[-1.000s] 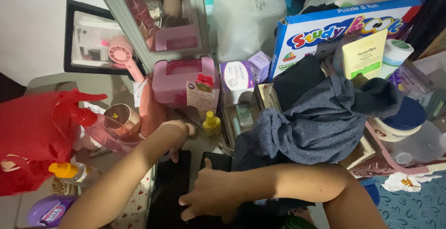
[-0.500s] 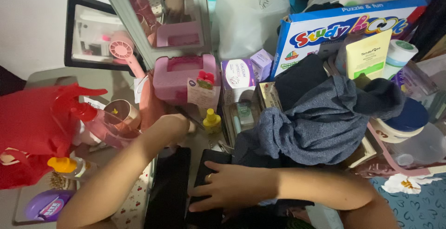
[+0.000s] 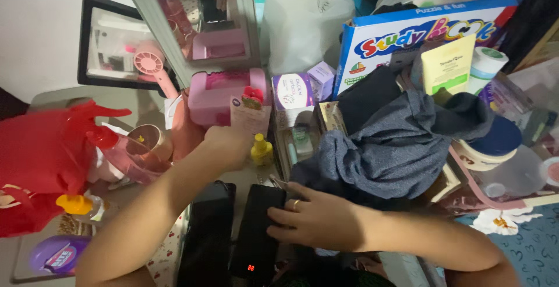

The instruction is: The person tidies a cluttered bedroom by picking up and moving various items including a garment, a laptop, a power adapter, and a bag. They plug in a charger, place the laptop on a vanity, and then move items from a crib onto the bed.

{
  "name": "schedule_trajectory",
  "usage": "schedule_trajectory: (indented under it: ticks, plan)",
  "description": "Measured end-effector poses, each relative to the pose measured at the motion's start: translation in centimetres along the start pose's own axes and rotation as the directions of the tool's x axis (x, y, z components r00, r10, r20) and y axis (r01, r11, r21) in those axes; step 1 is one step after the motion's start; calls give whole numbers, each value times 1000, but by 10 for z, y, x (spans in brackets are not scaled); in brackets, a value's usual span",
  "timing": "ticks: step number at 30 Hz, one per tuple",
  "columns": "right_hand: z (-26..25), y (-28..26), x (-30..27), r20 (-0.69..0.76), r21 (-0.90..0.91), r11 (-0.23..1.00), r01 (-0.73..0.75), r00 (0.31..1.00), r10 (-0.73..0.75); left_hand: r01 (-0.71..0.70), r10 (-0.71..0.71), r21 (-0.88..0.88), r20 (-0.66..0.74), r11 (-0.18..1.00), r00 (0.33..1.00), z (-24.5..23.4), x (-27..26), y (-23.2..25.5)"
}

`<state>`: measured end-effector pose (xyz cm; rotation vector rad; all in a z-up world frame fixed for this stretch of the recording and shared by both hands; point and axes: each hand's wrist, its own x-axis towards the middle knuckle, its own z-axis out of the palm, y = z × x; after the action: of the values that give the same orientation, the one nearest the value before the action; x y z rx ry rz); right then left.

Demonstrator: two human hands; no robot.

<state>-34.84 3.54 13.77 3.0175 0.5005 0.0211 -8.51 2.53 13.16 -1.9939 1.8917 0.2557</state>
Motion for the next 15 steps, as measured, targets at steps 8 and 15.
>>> schedule_trajectory:
  ticks: [8,15]
  plan:
    - [-39,-2,-57,-112,40,996,-83,990,87,-92,99,69,-101,993,990,-25,8,43]
    - [-89,-15,-111,-248,-64,937,-343,915,318,-348,365,114,-381,930,849,-63,-12,72]
